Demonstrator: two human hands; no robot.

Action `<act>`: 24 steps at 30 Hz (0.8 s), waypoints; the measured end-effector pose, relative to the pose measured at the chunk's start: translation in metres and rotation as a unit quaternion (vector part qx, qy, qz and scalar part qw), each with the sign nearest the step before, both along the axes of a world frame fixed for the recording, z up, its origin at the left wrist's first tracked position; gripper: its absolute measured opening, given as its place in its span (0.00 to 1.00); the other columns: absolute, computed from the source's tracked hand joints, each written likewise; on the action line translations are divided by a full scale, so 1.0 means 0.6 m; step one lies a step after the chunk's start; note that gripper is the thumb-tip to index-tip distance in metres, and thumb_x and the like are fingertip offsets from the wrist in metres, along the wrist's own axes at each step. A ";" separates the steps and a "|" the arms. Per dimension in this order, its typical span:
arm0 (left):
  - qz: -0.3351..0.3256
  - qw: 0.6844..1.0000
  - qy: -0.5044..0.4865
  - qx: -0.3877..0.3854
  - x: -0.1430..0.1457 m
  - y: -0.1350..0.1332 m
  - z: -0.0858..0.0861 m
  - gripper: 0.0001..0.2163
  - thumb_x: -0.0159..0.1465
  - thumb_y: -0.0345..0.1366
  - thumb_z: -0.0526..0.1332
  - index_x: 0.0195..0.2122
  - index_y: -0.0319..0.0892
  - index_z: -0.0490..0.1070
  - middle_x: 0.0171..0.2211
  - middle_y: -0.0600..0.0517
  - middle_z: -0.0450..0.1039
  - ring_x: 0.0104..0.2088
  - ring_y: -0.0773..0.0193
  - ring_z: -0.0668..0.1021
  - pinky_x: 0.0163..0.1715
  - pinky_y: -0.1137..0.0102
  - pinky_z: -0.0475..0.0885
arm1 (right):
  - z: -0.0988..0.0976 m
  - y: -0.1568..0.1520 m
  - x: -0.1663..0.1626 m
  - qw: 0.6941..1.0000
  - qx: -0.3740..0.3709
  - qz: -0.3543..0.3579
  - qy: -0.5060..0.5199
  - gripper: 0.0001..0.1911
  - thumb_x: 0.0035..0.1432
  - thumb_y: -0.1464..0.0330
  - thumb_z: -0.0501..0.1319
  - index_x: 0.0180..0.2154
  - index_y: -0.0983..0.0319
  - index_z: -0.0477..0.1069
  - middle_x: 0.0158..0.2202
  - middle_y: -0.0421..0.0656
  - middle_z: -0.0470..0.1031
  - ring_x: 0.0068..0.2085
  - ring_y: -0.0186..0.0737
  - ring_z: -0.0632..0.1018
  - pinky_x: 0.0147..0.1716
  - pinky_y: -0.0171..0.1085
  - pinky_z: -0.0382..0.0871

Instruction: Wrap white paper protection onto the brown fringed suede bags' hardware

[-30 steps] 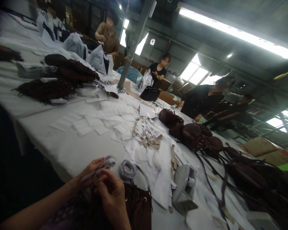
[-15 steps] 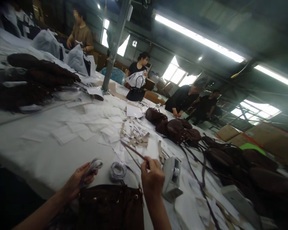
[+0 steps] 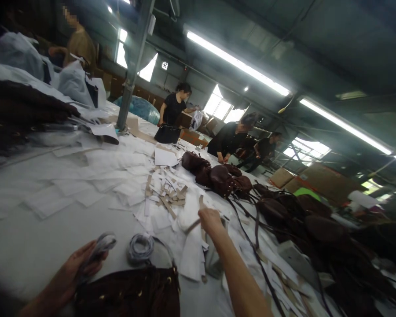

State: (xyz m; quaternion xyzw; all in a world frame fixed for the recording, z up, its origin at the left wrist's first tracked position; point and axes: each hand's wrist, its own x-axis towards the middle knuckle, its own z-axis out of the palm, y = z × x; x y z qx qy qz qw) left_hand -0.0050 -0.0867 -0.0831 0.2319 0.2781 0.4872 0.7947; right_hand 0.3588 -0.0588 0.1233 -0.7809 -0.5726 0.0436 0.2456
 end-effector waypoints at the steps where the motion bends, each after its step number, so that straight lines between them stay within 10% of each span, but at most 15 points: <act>1: -0.001 1.000 -0.001 -0.002 0.000 0.000 0.000 0.13 0.55 0.43 0.69 0.32 0.37 0.75 0.27 0.47 0.75 0.16 0.77 0.60 0.16 0.79 0.56 | -0.003 0.001 0.005 1.000 -0.007 -0.005 0.005 0.12 0.58 0.61 0.61 0.30 0.64 0.71 0.28 0.40 0.74 0.32 0.36 0.75 0.37 0.40 0.68; 11: 0.010 0.999 -0.038 -0.031 -0.001 0.011 0.015 0.13 0.56 0.42 0.67 0.29 0.35 0.74 0.24 0.49 0.73 0.15 0.79 0.58 0.15 0.80 0.56 | -0.129 -0.068 -0.137 0.964 -0.110 0.079 0.228 0.14 0.54 0.60 0.55 0.32 0.64 0.70 0.19 0.38 0.70 0.20 0.33 0.69 0.21 0.32 0.64; 16: 0.016 0.998 -0.048 -0.025 0.001 0.014 0.014 0.12 0.57 0.42 0.66 0.31 0.35 0.74 0.24 0.50 0.73 0.15 0.80 0.57 0.16 0.79 0.56 | -0.121 -0.138 -0.214 0.905 -0.165 0.128 0.370 0.12 0.52 0.60 0.60 0.29 0.64 0.72 0.18 0.36 0.66 0.19 0.30 0.66 0.19 0.30 0.58; 24: 0.021 0.999 -0.012 0.041 0.004 0.006 0.019 0.12 0.59 0.42 0.65 0.34 0.36 0.73 0.25 0.50 0.73 0.16 0.79 0.58 0.16 0.79 0.52 | -0.115 -0.148 -0.271 0.959 -0.100 0.133 0.229 0.10 0.53 0.67 0.58 0.26 0.63 0.75 0.20 0.39 0.70 0.23 0.34 0.69 0.21 0.30 0.58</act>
